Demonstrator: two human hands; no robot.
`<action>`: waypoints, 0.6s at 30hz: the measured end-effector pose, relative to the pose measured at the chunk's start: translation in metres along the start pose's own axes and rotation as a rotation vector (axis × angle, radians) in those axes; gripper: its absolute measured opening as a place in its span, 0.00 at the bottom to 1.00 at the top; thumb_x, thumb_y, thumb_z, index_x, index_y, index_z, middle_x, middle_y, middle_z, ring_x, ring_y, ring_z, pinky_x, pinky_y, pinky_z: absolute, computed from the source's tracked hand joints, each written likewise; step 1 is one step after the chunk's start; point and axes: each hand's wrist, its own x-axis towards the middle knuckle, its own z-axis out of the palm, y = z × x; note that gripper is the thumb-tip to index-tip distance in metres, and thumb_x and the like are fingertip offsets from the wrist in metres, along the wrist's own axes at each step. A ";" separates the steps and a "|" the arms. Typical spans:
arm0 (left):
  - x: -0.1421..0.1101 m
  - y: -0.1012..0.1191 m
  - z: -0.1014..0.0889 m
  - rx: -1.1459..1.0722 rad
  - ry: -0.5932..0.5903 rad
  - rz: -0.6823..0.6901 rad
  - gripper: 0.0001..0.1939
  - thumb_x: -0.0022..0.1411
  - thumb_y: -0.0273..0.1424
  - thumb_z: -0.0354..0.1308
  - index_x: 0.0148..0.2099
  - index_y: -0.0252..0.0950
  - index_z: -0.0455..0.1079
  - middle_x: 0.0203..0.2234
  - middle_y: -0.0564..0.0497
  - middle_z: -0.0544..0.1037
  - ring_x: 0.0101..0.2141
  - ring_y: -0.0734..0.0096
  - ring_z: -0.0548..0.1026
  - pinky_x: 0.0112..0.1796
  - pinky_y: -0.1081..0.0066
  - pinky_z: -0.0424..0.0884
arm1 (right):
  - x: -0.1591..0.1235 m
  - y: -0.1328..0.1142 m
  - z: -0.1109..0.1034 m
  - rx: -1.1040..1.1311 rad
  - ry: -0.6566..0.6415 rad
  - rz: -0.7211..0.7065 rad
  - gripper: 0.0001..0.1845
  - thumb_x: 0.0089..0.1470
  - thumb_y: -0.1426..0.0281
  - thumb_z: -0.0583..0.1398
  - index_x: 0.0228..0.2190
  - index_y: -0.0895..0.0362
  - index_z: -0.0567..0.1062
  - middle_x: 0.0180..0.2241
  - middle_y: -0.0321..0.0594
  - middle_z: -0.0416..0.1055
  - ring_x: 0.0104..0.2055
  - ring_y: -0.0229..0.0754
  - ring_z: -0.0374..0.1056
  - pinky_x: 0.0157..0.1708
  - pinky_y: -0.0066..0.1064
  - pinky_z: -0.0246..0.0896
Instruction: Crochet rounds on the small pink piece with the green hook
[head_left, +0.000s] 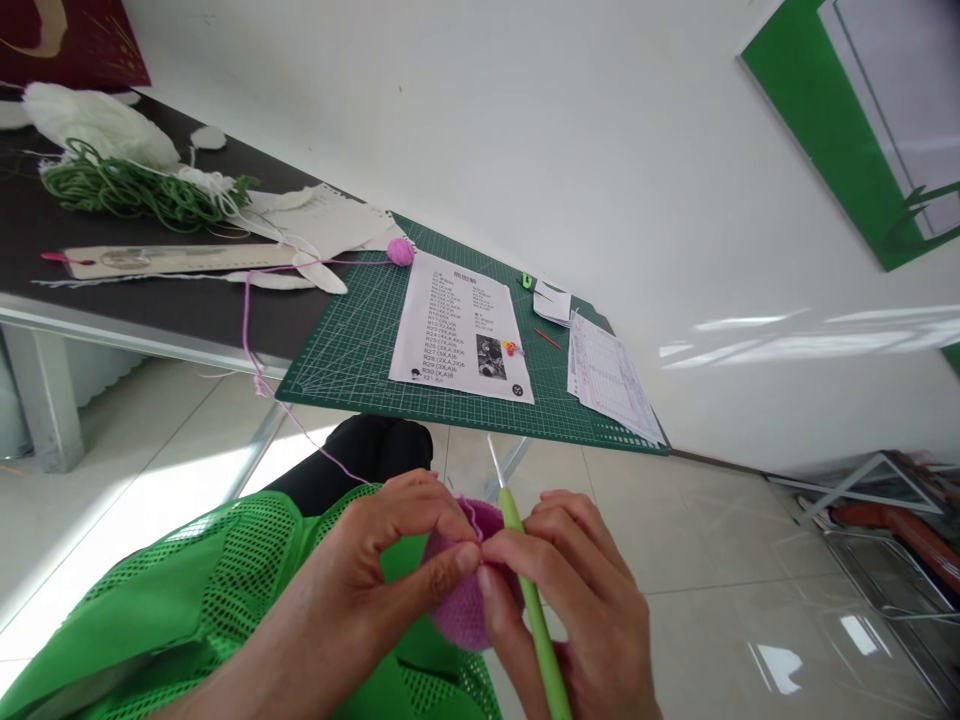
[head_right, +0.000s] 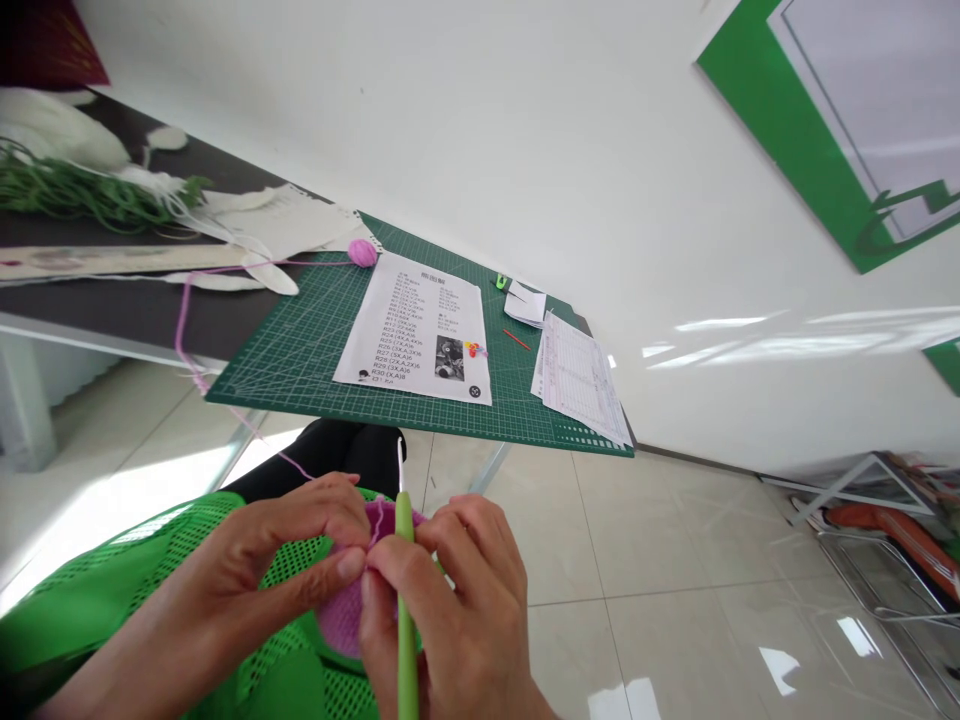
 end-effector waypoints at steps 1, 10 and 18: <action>-0.001 0.000 0.000 0.000 -0.005 -0.006 0.17 0.72 0.38 0.58 0.29 0.39 0.73 0.27 0.54 0.78 0.35 0.64 0.75 0.40 0.65 0.67 | 0.000 0.000 0.001 -0.001 0.010 0.000 0.09 0.58 0.79 0.61 0.37 0.54 0.75 0.29 0.39 0.69 0.35 0.43 0.62 0.37 0.39 0.69; -0.004 -0.005 -0.001 -0.140 -0.063 -0.056 0.16 0.72 0.39 0.59 0.31 0.39 0.75 0.28 0.55 0.75 0.35 0.66 0.74 0.39 0.67 0.66 | -0.004 -0.013 0.015 0.093 0.131 0.117 0.11 0.59 0.82 0.58 0.36 0.54 0.72 0.30 0.37 0.63 0.36 0.42 0.61 0.43 0.41 0.66; -0.009 -0.013 0.002 -0.238 -0.041 -0.033 0.18 0.73 0.44 0.60 0.32 0.40 0.75 0.30 0.55 0.74 0.36 0.67 0.73 0.39 0.68 0.65 | -0.014 -0.013 0.037 0.707 0.173 0.499 0.09 0.65 0.63 0.59 0.32 0.52 0.71 0.29 0.35 0.61 0.32 0.40 0.65 0.30 0.30 0.62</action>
